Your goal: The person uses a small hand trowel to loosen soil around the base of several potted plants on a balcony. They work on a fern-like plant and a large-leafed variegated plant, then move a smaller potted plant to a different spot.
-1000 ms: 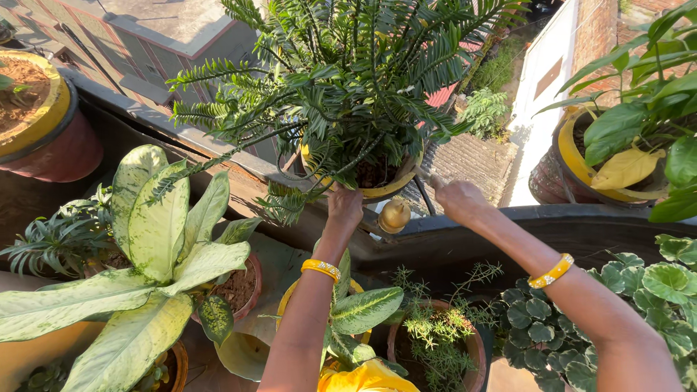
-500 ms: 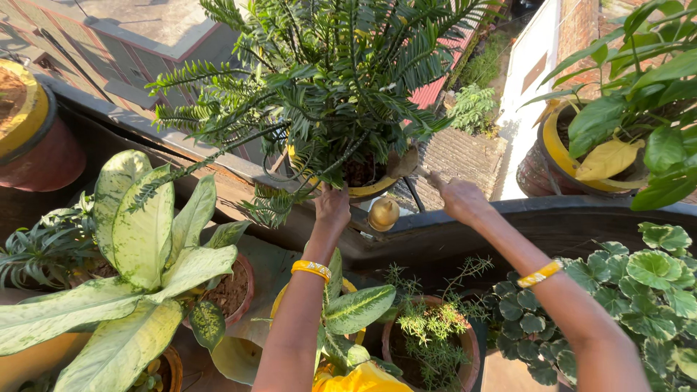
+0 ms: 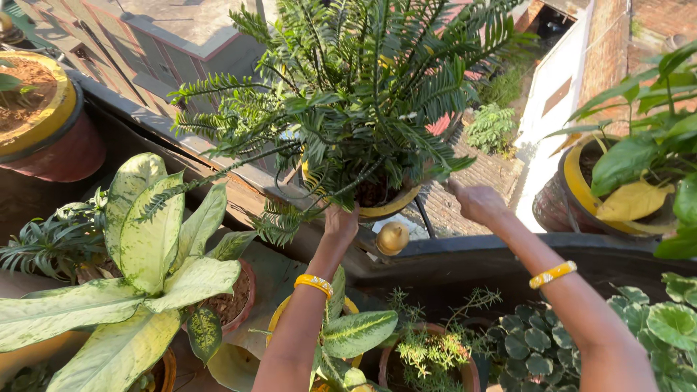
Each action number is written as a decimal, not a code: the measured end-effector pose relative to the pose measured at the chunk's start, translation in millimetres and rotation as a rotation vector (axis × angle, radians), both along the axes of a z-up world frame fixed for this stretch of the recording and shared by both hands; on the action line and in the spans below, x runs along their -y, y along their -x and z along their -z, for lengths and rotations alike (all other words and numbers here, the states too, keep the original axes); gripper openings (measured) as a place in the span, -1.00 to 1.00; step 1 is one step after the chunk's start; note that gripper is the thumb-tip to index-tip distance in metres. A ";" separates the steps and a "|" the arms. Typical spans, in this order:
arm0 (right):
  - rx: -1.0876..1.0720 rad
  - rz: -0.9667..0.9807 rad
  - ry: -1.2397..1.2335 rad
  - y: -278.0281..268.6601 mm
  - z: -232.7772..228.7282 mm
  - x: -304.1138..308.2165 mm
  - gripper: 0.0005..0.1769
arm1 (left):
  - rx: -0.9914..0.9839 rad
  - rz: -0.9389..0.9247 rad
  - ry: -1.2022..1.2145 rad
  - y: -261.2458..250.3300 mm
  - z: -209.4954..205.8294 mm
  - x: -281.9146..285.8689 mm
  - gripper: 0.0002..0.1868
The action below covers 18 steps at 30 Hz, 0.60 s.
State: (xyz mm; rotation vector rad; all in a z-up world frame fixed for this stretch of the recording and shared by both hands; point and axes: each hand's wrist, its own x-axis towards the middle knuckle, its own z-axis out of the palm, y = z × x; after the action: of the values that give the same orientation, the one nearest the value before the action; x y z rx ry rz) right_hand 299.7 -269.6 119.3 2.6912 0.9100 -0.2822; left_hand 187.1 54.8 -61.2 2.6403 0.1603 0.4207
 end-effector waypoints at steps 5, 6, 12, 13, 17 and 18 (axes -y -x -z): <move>0.105 0.012 -0.327 22.7 109.0 12.6 -0.25 | -0.095 -0.061 0.204 -3.9 -17.5 3.8 -0.68; 0.165 -0.033 -0.440 23.1 123.0 8.6 -0.27 | -0.113 -0.028 0.073 0.3 -25.5 2.6 -0.64; 0.082 0.009 -0.221 -1.4 83.9 13.8 -0.34 | -0.165 -0.062 0.046 6.0 -53.9 5.8 -0.74; 0.093 -0.008 -0.162 -1.9 67.5 12.2 -0.30 | -0.183 -0.098 0.114 4.8 -54.7 7.8 -0.76; 0.083 -0.069 0.020 -3.6 18.7 11.2 -0.18 | -0.199 -0.213 0.516 3.1 -45.9 7.2 -0.69; 0.076 -0.082 0.056 -12.0 13.1 11.3 -0.17 | -0.216 -0.171 0.427 -0.4 -43.9 5.3 -0.69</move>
State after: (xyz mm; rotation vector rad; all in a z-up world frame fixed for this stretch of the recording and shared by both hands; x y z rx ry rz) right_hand 311.7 -280.9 106.2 2.5878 0.9719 -0.1840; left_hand 187.5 49.5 -17.3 2.2499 0.4900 0.1329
